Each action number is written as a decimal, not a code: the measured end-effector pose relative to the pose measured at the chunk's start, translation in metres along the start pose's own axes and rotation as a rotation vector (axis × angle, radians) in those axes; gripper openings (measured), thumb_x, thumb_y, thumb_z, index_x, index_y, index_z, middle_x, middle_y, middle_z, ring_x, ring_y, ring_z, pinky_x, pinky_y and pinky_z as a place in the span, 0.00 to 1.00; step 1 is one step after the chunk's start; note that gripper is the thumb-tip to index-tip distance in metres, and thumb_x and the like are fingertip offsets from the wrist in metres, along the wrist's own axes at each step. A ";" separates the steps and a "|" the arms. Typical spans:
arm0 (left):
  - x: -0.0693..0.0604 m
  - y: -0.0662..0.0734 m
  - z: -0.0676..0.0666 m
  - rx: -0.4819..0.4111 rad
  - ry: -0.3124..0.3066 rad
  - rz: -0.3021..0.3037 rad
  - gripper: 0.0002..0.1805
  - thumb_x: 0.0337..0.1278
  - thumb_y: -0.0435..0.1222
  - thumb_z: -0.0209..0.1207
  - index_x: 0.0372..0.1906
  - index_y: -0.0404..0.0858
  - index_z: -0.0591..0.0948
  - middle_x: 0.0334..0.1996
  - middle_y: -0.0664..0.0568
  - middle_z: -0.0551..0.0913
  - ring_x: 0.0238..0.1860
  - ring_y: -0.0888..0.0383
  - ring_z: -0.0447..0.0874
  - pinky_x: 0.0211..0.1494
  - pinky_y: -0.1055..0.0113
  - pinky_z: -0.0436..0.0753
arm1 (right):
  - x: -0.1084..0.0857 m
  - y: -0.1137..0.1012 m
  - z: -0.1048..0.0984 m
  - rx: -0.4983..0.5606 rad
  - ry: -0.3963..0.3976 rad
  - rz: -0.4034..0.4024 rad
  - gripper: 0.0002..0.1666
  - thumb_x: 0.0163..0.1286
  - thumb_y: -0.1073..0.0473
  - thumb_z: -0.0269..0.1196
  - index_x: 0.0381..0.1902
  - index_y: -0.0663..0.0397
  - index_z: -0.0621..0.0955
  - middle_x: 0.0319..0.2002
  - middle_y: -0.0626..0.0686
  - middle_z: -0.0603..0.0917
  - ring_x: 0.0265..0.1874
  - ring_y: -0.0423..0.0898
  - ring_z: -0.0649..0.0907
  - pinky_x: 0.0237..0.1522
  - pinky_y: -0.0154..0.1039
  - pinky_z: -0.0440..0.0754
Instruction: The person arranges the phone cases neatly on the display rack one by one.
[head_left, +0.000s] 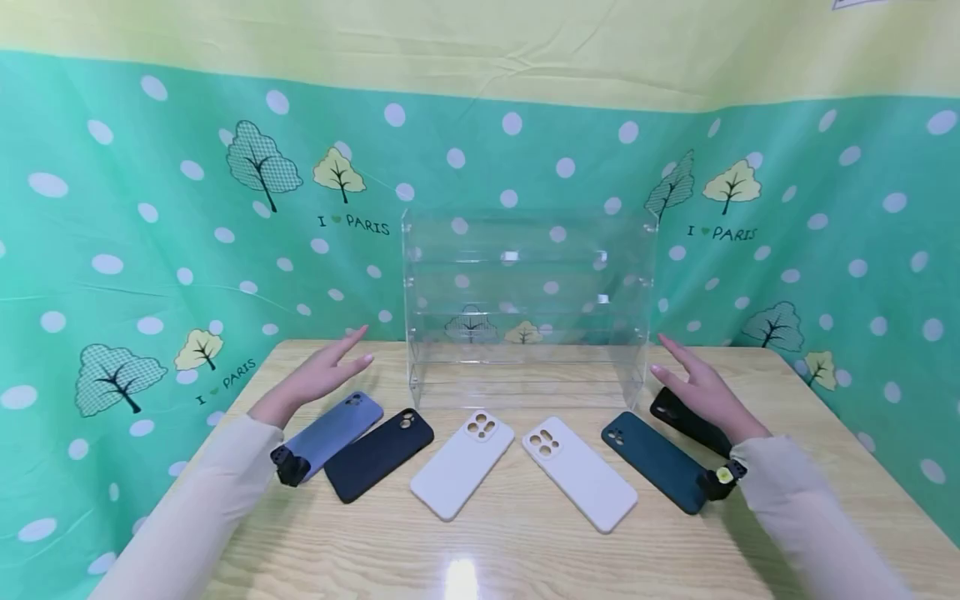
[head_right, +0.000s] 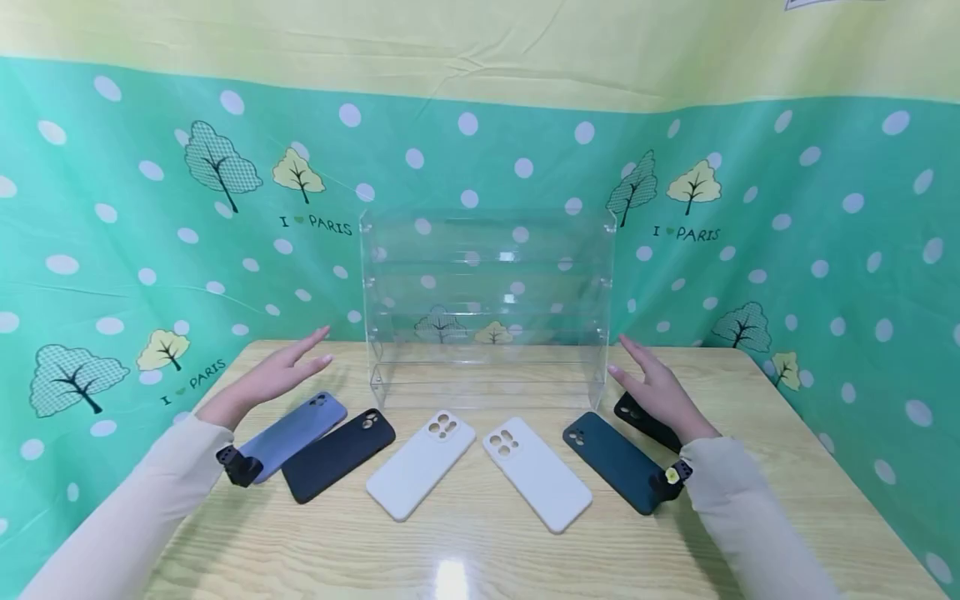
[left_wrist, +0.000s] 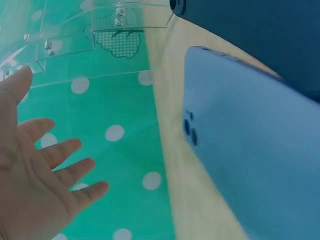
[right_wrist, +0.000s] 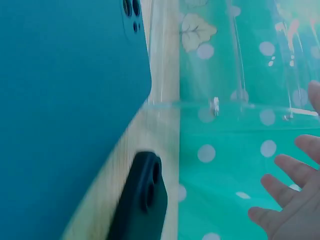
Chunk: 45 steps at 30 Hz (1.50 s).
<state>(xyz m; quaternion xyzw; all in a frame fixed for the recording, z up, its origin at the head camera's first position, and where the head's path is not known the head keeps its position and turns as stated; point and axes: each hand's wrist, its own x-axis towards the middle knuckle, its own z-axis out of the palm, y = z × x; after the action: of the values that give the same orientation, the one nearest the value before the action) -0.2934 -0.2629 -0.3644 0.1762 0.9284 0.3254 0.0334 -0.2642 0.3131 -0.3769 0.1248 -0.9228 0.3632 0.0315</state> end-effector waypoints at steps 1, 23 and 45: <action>-0.002 -0.003 0.001 -0.023 0.004 -0.010 0.38 0.69 0.52 0.45 0.75 0.43 0.45 0.74 0.38 0.43 0.72 0.36 0.37 0.68 0.34 0.47 | 0.000 0.000 0.002 0.009 0.008 0.000 0.42 0.73 0.46 0.51 0.75 0.52 0.46 0.73 0.66 0.46 0.69 0.69 0.50 0.62 0.70 0.52; -0.023 -0.045 0.025 -0.428 0.004 -0.157 0.38 0.64 0.42 0.56 0.72 0.33 0.53 0.68 0.33 0.59 0.70 0.36 0.52 0.68 0.40 0.56 | 0.006 -0.004 0.038 0.164 0.241 0.067 0.35 0.71 0.48 0.55 0.69 0.59 0.63 0.63 0.66 0.70 0.59 0.63 0.73 0.57 0.57 0.71; -0.029 -0.070 0.034 -0.431 -0.093 -0.100 0.43 0.52 0.34 0.65 0.70 0.28 0.56 0.69 0.31 0.56 0.69 0.34 0.50 0.70 0.41 0.52 | 0.011 -0.001 0.046 0.215 0.333 0.204 0.30 0.68 0.48 0.59 0.64 0.55 0.72 0.58 0.59 0.77 0.51 0.46 0.79 0.42 0.18 0.75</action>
<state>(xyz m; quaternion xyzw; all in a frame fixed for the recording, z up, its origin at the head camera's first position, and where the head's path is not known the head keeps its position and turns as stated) -0.2818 -0.3034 -0.4353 0.1337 0.8425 0.5055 0.1293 -0.2731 0.2783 -0.4084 -0.0282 -0.8686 0.4765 0.1328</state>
